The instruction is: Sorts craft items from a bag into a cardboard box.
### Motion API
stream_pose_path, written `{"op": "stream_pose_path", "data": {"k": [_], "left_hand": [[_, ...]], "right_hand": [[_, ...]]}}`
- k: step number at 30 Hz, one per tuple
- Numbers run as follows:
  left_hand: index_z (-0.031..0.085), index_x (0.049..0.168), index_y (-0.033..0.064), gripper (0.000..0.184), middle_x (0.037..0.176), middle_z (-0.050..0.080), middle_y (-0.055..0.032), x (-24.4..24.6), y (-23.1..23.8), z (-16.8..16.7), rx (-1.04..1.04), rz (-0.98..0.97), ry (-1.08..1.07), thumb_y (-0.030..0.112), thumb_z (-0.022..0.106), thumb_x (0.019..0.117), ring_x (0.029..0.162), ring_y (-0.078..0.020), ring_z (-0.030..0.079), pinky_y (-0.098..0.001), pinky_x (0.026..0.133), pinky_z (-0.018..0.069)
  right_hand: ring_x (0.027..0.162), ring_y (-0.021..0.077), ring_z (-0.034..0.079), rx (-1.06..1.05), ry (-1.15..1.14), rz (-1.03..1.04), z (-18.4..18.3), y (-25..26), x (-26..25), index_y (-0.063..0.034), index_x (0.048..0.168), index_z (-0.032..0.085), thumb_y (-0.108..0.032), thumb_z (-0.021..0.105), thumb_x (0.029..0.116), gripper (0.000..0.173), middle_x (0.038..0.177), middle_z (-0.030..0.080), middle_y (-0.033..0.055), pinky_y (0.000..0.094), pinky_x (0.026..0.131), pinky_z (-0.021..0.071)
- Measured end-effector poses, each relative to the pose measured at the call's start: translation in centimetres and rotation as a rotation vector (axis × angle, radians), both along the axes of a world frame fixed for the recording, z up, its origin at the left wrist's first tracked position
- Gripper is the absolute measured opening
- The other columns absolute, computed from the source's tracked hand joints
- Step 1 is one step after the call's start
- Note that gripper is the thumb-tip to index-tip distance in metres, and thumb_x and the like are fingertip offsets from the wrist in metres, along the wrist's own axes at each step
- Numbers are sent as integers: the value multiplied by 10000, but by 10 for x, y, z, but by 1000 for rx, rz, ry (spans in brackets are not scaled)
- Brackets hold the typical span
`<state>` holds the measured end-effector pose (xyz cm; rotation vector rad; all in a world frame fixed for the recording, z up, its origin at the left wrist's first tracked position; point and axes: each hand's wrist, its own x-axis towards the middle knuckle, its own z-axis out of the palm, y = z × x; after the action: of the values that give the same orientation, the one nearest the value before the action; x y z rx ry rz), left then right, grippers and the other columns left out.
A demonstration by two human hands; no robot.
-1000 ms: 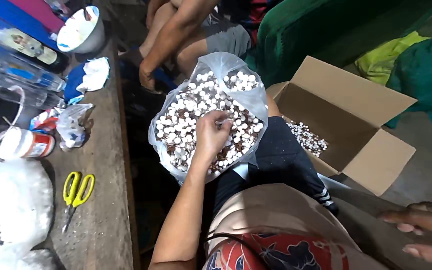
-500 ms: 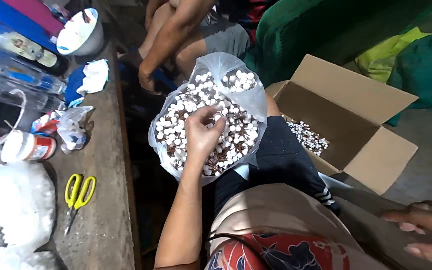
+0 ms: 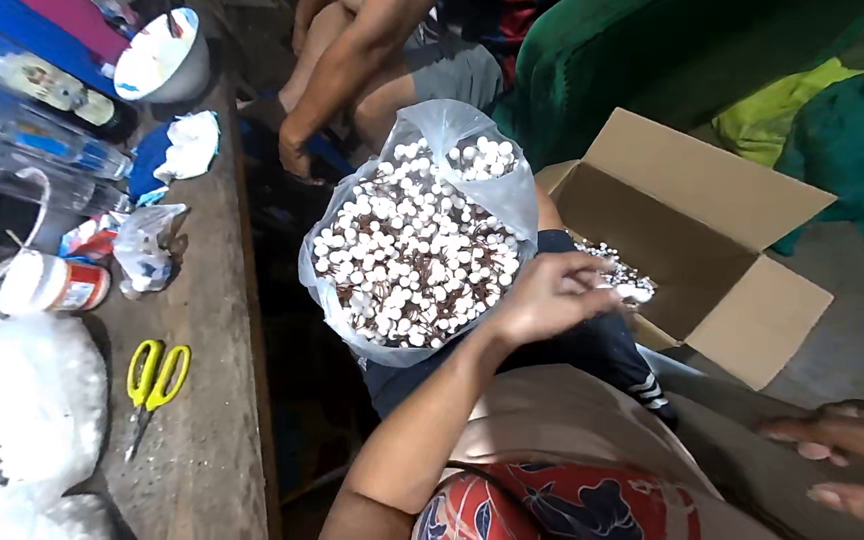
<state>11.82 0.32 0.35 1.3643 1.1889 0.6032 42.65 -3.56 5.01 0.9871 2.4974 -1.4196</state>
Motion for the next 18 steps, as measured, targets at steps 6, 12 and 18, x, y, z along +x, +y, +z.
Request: {"op": "stream_pose_path", "data": {"k": [6, 12, 18], "left_hand": [[728, 1115, -35, 199, 1033, 721, -151, -48, -8, 5, 546, 225, 363, 37, 653, 946, 876, -183, 699, -350, 790, 584], [736, 1135, -3, 257, 1076, 687, -247, -90, 2, -2, 455, 170, 946, 113, 731, 905, 1054, -463, 626, -650, 907, 470], [724, 1087, -18, 166, 1065, 731, -163, -114, -15, 12, 566, 469, 594, 38, 687, 935, 920, -242, 703, -437, 831, 565]], "right_hand": [[908, 500, 686, 4, 24, -3, -4, 0, 1, 128, 1198, 659, -185, 626, 1000, 372, 1017, 693, 326, 663, 850, 519], [915, 490, 686, 16, 18, 0, -4, -1, -1, 124, 1169, 669, -178, 643, 989, 352, 1013, 693, 316, 650, 838, 525], [907, 491, 687, 15, 19, 2, -9, 0, 3, 112, 1192, 669, -203, 634, 996, 373, 1014, 694, 314, 660, 834, 525]]}}
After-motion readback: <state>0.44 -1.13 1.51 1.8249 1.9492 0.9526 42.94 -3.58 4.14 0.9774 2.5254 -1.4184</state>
